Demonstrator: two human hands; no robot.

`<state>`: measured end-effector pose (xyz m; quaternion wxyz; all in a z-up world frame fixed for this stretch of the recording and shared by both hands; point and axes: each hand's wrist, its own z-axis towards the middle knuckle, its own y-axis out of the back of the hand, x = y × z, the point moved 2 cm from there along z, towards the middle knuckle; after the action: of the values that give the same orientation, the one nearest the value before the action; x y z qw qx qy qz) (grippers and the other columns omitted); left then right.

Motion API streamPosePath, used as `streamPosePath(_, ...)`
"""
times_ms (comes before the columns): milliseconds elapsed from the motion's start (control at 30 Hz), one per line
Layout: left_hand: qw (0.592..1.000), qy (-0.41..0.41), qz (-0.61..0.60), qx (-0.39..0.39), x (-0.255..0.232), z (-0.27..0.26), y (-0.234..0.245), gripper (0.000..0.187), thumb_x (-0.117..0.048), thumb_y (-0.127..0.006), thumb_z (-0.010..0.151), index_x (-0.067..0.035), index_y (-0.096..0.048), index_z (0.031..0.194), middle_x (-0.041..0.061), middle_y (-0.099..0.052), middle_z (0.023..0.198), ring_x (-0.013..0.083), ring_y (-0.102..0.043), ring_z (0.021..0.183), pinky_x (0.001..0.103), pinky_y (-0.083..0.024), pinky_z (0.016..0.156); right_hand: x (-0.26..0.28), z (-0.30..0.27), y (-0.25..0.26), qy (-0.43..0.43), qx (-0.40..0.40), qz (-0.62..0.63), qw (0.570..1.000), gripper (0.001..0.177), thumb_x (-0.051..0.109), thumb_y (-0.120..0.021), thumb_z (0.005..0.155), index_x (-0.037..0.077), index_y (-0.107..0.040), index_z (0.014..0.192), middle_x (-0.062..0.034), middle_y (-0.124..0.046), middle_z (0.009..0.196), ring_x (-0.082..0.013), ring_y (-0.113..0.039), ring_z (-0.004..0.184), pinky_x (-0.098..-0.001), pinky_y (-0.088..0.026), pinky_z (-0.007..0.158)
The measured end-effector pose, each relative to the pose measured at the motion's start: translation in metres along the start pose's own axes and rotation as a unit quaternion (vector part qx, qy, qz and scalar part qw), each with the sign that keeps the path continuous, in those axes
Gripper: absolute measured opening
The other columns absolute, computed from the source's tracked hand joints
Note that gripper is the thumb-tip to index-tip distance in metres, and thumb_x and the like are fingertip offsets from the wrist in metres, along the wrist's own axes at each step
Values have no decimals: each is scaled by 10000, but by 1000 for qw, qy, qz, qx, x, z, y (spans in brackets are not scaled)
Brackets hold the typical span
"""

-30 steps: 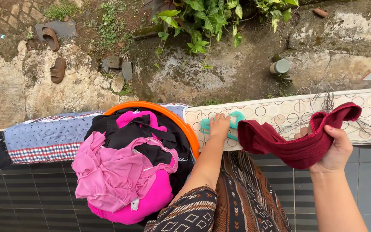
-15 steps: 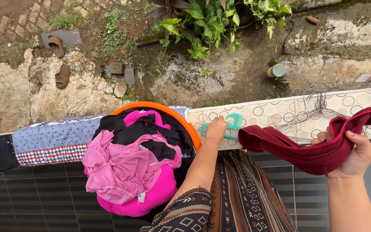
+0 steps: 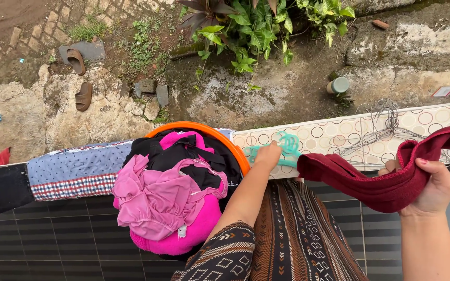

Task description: Hanging various small laundry items like socks and underwear onto hangers and a circular clip dryer on a balcony.

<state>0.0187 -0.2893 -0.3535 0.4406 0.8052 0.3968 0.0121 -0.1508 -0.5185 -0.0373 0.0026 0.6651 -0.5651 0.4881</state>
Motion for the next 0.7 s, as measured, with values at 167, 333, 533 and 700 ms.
streamPosePath(167, 970, 15, -228, 86, -32, -50, 83, 222, -156, -583, 1016, -119, -795, 1074, 126, -749, 1121, 330, -695, 975, 459, -529, 774, 38, -37, -5, -77, 74, -6, 994, 219, 186, -598, 945, -32, -579, 946, -189, -580, 710, -320, -564, 583, -416, -480, 606)
streamPosePath(333, 904, 4, -413, -112, -79, -140, 216, 255, -227, -542, 988, -150, -780, 937, 6, -688, 735, 155, -598, 697, 323, -450, 706, 90, -71, -20, 43, 116, -86, 989, 438, 174, -661, 974, 34, -578, 1381, -108, -718, 1163, -245, -704, 934, -338, -555, 731)
streamPosePath(533, 772, -113, -490, -390, -159, -237, 363, 190, -233, -558, 1054, -120, -683, 966, -38, -526, 642, 88, -476, 596, 269, -401, 566, 79, -61, -147, 176, 83, -33, 980, 218, 25, -626, 1013, 92, -638, 1220, -87, -691, 1174, -285, -683, 1085, -409, -634, 806)
streamPosePath(700, 763, -219, -322, -516, -186, -255, 418, 143, -274, -603, 1054, -219, -730, 1088, 9, -749, 957, 250, -745, 967, 392, -604, 825, 81, -66, -217, 220, 85, -30, 971, 209, -5, -697, 971, 33, -631, 1166, -106, -701, 1031, -273, -737, 960, -530, -668, 905)
